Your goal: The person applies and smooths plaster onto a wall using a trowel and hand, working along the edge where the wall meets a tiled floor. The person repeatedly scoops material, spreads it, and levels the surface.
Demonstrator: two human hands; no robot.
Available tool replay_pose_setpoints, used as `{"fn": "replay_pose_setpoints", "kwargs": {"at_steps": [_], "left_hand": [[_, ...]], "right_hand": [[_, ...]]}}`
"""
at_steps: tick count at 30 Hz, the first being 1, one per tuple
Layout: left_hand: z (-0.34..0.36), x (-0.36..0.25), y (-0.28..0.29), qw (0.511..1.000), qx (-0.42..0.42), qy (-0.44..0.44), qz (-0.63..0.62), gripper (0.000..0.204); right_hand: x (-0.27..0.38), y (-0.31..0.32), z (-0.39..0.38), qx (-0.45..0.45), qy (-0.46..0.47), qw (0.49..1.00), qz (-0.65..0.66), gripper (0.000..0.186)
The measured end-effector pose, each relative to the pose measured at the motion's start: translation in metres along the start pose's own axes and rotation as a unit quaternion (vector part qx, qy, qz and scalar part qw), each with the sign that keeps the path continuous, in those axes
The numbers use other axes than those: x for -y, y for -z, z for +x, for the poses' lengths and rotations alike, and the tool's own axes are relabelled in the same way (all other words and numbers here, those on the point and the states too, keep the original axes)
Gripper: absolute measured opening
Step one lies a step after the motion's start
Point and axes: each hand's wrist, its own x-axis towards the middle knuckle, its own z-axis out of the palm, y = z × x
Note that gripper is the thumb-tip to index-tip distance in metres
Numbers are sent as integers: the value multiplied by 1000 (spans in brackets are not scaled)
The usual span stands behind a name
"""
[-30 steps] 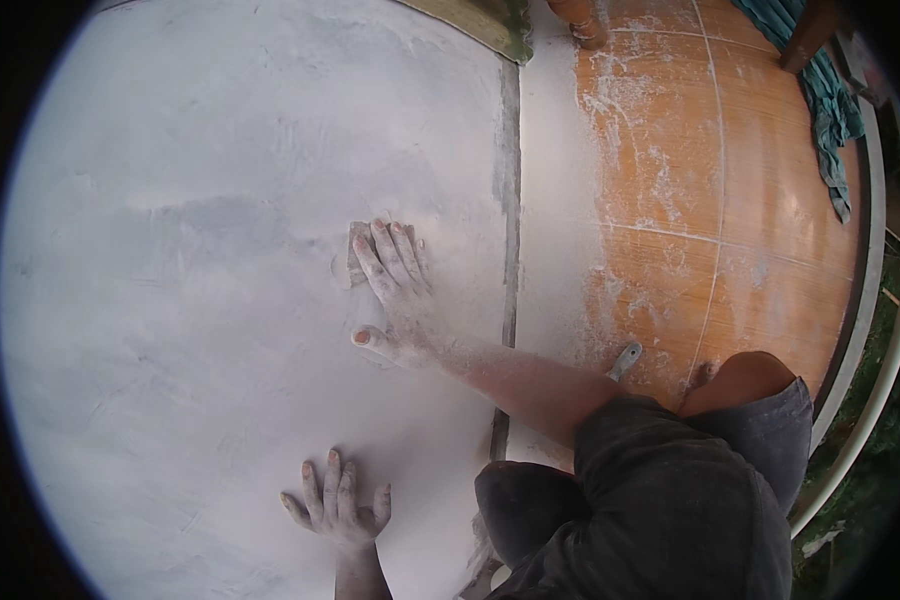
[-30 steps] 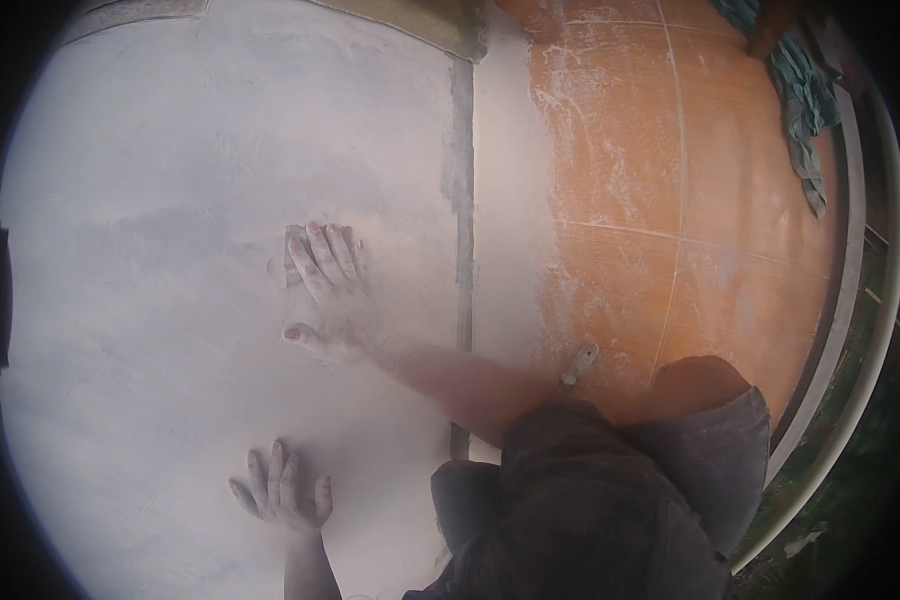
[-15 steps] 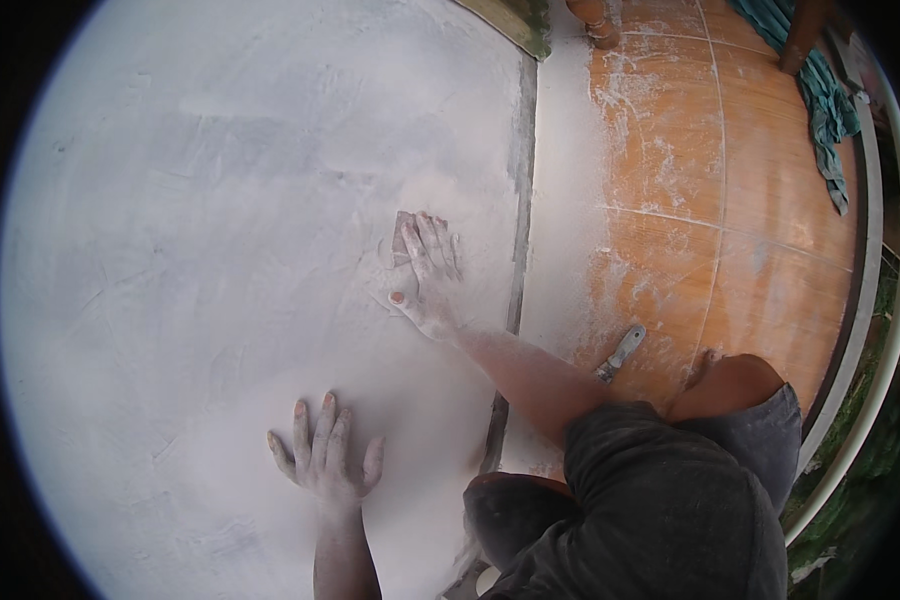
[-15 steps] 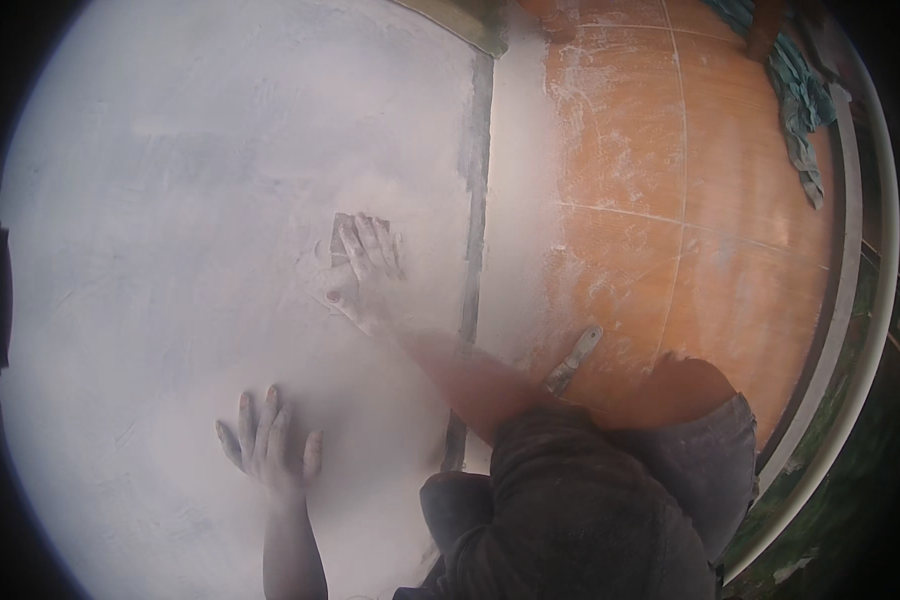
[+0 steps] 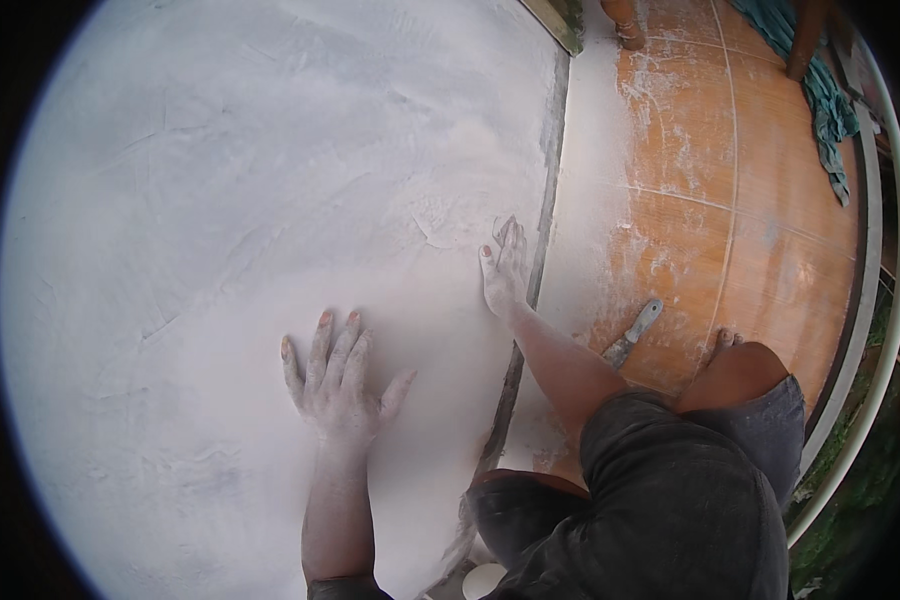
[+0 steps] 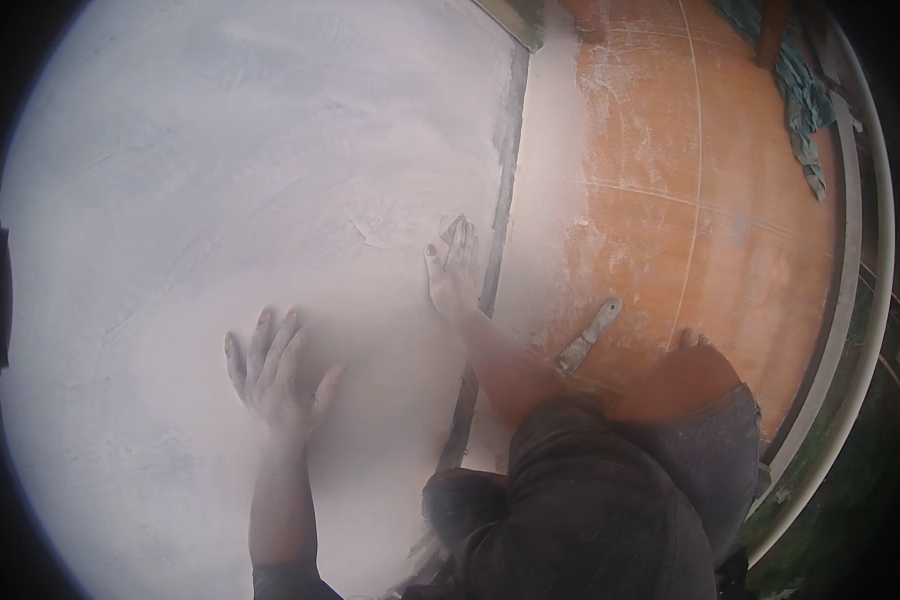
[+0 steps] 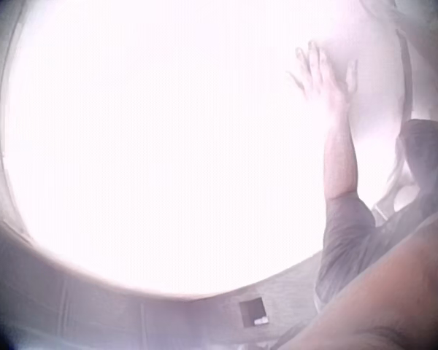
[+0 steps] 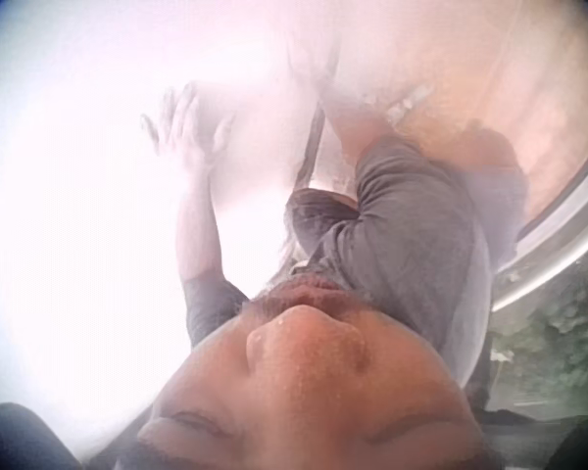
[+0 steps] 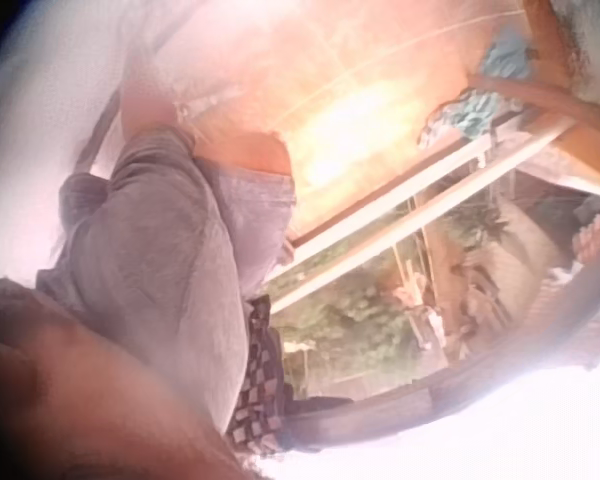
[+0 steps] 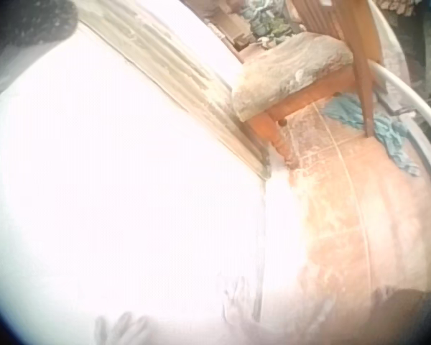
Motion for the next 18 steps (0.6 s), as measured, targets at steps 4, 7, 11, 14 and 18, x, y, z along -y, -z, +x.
{"fn": "replay_pose_setpoints", "kwargs": {"at_steps": [4, 7, 11, 14, 18], "left_hand": [[1, 0, -5, 999, -34, 16, -25, 52], [-7, 9, 0, 988, -109, -28, -103, 48], [-60, 37, 45, 979, -180, 13, -91, 43], [-126, 59, 92, 973, -196, 116, -42, 48], [-191, 73, 118, 977, -142, 150, 58, 56]], "right_hand": [[5, -18, -4, 1, -18, 1000, -3, 93], [48, -29, -38, 111, 221, 960, -129, 93], [22, -13, -35, 119, 158, 974, -110, 96], [20, -10, -21, 40, -113, 993, -5, 98], [70, -30, -45, 86, 92, 989, -75, 98]]}}
